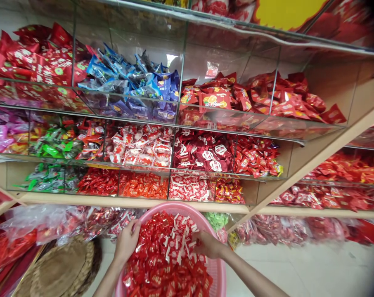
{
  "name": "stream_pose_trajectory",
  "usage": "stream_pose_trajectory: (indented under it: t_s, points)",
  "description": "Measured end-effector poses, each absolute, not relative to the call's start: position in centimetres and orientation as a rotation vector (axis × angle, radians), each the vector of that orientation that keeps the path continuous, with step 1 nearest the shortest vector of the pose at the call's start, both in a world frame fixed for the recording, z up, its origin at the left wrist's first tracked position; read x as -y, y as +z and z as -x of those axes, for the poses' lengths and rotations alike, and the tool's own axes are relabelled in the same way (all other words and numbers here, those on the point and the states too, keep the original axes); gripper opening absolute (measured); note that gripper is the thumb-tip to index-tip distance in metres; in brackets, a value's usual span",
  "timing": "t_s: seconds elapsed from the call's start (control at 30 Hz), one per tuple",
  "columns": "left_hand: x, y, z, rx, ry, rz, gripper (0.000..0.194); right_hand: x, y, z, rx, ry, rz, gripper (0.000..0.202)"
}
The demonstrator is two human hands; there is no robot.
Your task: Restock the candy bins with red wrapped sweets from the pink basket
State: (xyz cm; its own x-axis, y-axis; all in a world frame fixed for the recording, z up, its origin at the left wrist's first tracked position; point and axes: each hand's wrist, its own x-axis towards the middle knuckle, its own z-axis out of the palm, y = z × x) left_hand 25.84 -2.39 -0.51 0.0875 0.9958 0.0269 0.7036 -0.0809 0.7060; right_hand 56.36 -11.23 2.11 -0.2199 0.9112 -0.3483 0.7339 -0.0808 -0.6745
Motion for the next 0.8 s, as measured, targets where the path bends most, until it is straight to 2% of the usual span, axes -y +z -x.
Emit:
stream_pose_trajectory:
  t_s: [0.1,0.37,0.6,0.8]
  points:
    - [2.5,-0.3,-25.9,-1.663,0.709,-1.843,0.037,11.0,3.0,-56.3,1.797,1.267,1.672,0.012]
    - [2.5,0.0,-25.9,-1.675,0.704,-1.839,0.037,10.5,7.9,-55.4,1.249,1.595,1.269,0.037]
    - [2.5,-0.1,-26.0,-1.668,0.7,-1.814,0.036,10.6,9.7,-54.5,1.049,1.659,1.217,0.031]
    - [2.6,0.0,-26.0,-1.648,0.777,-1.776,0.037,11.0,11.2,-53.7,0.942,1.662,1.208,0.035]
